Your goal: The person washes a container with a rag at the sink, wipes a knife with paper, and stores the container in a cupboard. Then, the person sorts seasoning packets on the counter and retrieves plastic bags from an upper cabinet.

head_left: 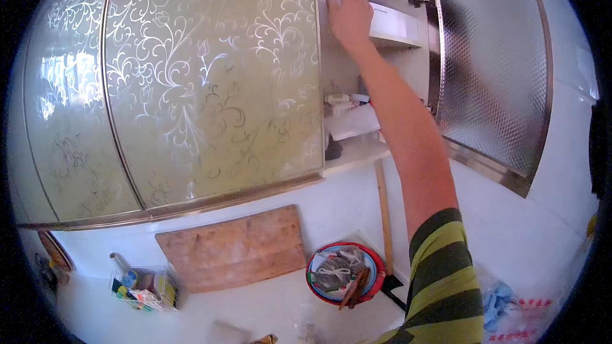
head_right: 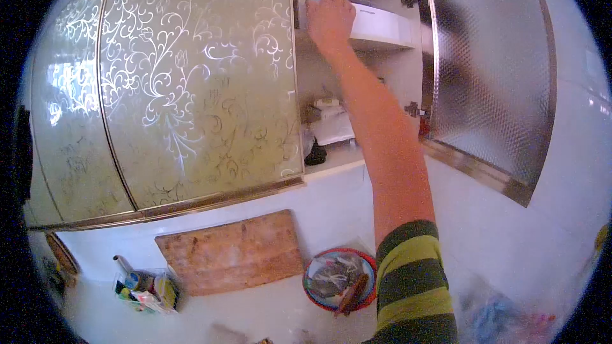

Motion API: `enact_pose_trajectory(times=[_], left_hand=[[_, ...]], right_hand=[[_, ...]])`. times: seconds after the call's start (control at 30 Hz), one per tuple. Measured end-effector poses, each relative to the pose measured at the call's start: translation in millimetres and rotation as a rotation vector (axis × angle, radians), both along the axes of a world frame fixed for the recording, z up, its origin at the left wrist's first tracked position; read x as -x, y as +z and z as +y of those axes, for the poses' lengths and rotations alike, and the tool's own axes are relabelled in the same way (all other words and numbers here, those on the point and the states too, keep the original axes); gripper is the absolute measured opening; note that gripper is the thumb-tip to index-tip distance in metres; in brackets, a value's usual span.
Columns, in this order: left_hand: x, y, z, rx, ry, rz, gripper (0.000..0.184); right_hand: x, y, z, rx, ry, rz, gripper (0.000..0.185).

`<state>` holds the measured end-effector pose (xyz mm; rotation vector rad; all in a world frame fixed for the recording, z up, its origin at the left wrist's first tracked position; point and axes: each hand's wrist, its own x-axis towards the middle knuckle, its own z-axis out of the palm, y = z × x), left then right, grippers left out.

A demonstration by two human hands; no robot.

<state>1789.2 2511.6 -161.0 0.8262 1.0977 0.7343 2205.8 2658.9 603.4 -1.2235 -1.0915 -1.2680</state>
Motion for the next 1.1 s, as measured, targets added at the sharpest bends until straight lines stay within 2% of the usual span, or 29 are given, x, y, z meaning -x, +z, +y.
enact_pose_trajectory(times=[0.07, 0.2, 0.3, 0.47, 0.57, 0.6, 0.67, 0.73, 0.8, 0.93, 1.0, 1.03, 1.1], left_hand=[[3.9, -2.5, -3.7, 0.008, 0.006, 0.006, 0.057], [9.7, -9.7, -7.3, 0.008, 0.016, 0.012, 0.057], [17.8, -18.6, -13.6, 0.014, 0.033, 0.016, 0.057], [31.4, -29.5, -33.6, 0.044, 0.052, 0.039, 0.057], [35.4, -32.4, -41.4, 0.053, 0.056, 0.043, 0.057], [36.9, -33.0, -43.6, 0.056, 0.054, 0.050, 0.057], [40.2, -33.2, -48.0, 0.055, 0.058, 0.055, 0.057], [43.8, -34.8, -54.2, 0.056, 0.064, 0.065, 0.057], [49.1, -37.9, -61.4, 0.059, 0.077, 0.076, 0.057], [62.9, -43.4, -80.2, 0.066, 0.117, 0.099, 0.057], [69.7, -49.0, -92.1, 0.057, 0.141, 0.113, 0.057], [75.2, -52.0, -99.1, 0.045, 0.162, 0.113, 0.057], [89.5, -56.4, -113.9, -0.006, 0.209, 0.109, 0.057]], right_hand=[[17.7, -33.7, -9.8, -0.084, 0.043, -0.126, 0.029], [20.5, -105.9, 3.1, -0.231, 0.195, -0.250, 0.033], [19.8, -155.9, -15.1, -0.110, 0.319, -0.095, 0.043], [10.4, -233.0, -37.2, 0.006, 0.364, -0.070, 0.039], [32.2, -267.4, -45.6, 0.444, 0.682, 0.163, 0.034], [44.4, -273.3, -52.2, 0.440, 0.683, 0.179, 0.034], [66.4, -282.3, -62.9, 0.509, 0.941, 0.362, 0.033], [66.8, -293.4, -57.3, 0.424, 0.878, 0.357, 0.036], [65.6, -297.3, -58.2, 0.086, 0.526, 0.068, 0.042], [74.0, -301.8, -89.6, 0.046, 0.522, 0.089, 0.044], [81.1, -305.2, -116.9, 0.332, 1.017, 0.349, 0.057], [88.0, -308.8, -130.9, 0.317, 1.038, 0.345, 0.057], [107.7, -317.8, -158.3, 0.262, 1.333, 0.416, 0.062]])
